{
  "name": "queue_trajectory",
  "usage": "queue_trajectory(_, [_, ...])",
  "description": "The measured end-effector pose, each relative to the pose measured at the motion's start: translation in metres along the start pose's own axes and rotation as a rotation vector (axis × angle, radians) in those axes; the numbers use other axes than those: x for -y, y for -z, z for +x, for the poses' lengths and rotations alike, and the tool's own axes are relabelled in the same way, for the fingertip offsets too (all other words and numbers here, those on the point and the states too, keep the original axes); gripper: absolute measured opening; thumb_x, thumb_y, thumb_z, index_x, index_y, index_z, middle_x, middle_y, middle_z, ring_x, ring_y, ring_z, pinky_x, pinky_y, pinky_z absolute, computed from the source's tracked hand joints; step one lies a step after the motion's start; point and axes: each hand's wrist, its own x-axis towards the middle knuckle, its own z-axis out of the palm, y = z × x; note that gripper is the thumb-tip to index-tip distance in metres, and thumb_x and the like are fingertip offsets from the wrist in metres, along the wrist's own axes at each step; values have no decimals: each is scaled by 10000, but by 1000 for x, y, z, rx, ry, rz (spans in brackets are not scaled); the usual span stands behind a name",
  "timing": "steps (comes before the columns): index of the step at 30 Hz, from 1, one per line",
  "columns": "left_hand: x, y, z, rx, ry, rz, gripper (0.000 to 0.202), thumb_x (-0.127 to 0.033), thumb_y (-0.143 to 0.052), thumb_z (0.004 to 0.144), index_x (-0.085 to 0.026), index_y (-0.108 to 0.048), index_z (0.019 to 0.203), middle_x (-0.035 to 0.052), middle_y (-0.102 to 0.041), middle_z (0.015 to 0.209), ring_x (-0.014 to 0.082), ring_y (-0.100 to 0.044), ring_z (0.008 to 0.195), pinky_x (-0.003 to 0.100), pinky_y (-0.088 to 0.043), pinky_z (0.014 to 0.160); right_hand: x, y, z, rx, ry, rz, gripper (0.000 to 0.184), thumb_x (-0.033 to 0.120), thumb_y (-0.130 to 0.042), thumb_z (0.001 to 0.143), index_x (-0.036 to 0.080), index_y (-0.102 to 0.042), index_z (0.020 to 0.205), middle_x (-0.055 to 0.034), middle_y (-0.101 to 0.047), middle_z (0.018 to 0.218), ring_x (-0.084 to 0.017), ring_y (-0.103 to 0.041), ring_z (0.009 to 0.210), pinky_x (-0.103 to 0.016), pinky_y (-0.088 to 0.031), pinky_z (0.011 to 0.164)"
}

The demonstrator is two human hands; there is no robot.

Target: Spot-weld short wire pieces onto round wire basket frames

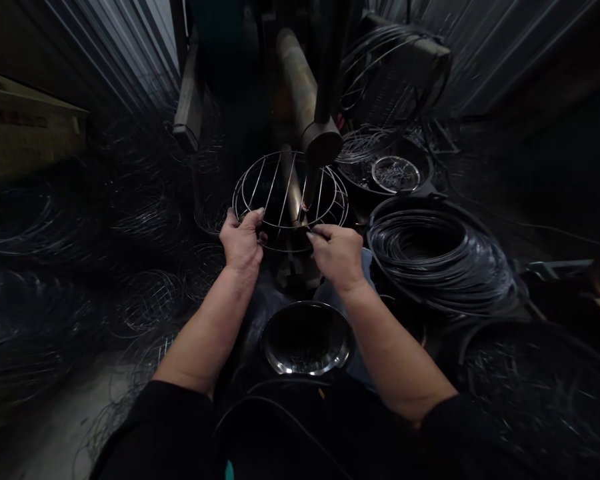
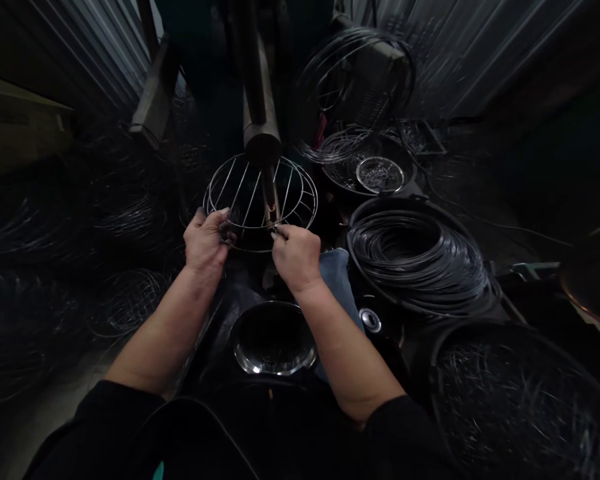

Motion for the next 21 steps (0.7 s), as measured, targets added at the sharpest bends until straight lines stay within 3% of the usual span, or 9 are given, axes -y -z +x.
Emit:
queue_trajectory(7, [-1, -6, 1, 5, -26, -26, 484, -194, -766, 522, -224, -463, 899, -68, -493, 686, 79, -498, 552, 189, -326, 439, 0, -17, 2, -84, -142, 323, 185, 299, -609, 774, 168, -727, 829, 13, -636, 532, -164, -621, 475, -269, -493, 513])
queue_trajectory(11, [2, -4, 6, 33, -35, -25, 451, -206, -777, 523, -217, -466, 849, -69, -500, 674, 70, -487, 531, 183, -322, 430, -7, -22, -5, -121, -195, 468, 200, 316, -650, 755, 146, -705, 846, -1, -667, 615, -171, -663, 521, -234, -485, 447])
queue_trajectory(21, [0, -4, 15, 41, 6, -63, 434, -161, -779, 525, -212, -523, 871, -69, -519, 670, 76, -517, 539, 186, -314, 425, -10, -32, -7, -171, -216, 583, 204, 327, -702, 710, 145, -680, 799, -15, -687, 713, -180, -695, 580, -232, -538, 458])
